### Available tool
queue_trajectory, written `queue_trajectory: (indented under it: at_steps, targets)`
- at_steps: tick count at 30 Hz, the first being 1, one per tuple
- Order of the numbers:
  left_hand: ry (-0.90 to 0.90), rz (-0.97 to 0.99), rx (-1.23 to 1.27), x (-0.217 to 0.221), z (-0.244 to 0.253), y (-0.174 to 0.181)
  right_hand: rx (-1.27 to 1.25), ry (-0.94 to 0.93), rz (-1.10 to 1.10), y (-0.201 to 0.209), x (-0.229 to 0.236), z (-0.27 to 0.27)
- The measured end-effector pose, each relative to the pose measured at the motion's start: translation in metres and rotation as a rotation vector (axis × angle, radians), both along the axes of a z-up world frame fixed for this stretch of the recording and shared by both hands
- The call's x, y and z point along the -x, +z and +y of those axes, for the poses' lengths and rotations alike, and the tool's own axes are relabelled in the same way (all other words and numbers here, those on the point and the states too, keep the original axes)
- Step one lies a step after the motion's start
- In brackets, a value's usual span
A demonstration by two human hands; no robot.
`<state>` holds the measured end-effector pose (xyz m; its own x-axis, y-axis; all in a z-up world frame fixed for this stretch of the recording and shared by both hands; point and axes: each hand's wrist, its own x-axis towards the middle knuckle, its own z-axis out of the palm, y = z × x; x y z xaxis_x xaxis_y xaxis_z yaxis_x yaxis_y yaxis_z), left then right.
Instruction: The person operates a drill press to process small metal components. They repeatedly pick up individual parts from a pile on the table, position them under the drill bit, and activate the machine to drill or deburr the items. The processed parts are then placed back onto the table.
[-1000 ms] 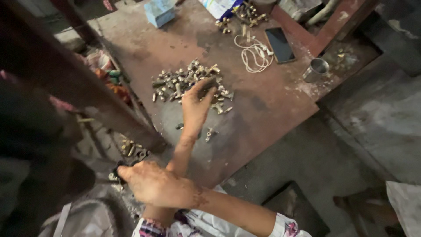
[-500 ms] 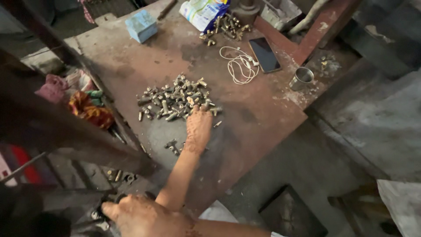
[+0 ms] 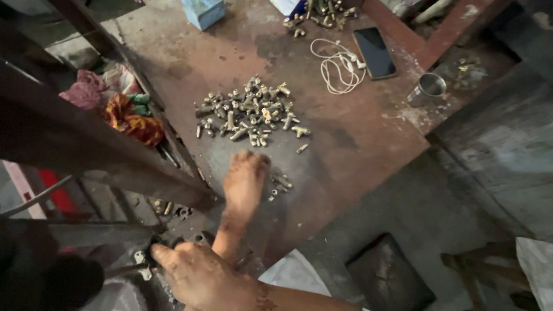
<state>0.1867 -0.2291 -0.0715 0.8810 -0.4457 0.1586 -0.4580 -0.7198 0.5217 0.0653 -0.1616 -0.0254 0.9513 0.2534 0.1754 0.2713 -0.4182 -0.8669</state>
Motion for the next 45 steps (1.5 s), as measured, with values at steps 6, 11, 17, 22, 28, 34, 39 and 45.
queue_trajectory:
  at_steps: [6,11,17,22,28,34,39,45]
  targets:
    - [-0.063,-0.367,0.116,-0.056,-0.024,0.012,-0.015,-0.056,-0.165,0.002,0.003,0.001]
    - [0.05,-0.179,0.246,-0.028,0.005,-0.003,-0.012,-0.008,-0.2,0.011,0.006,-0.008]
    - [0.185,-0.082,0.185,-0.013,0.023,-0.006,0.032,0.011,-0.012,0.013,0.004,-0.002]
    - [-0.05,-0.275,-0.124,-0.058,-0.052,-0.016,0.003,-0.043,-0.365,0.021,0.008,-0.01]
    - [0.025,-0.137,0.07,-0.085,-0.028,-0.027,0.048,0.087,0.187,0.03,0.001,-0.009]
    - [-0.081,-0.346,-0.033,-0.121,-0.016,-0.033,0.104,0.068,0.066,0.018,0.0,-0.007]
    - [-0.088,-0.224,-0.193,-0.11,-0.018,-0.039,0.175,0.025,-0.274,0.002,0.007,-0.006]
    - [-0.015,-0.178,-0.141,-0.092,0.0,-0.004,-0.012,-0.056,-0.442,0.012,0.009,-0.013]
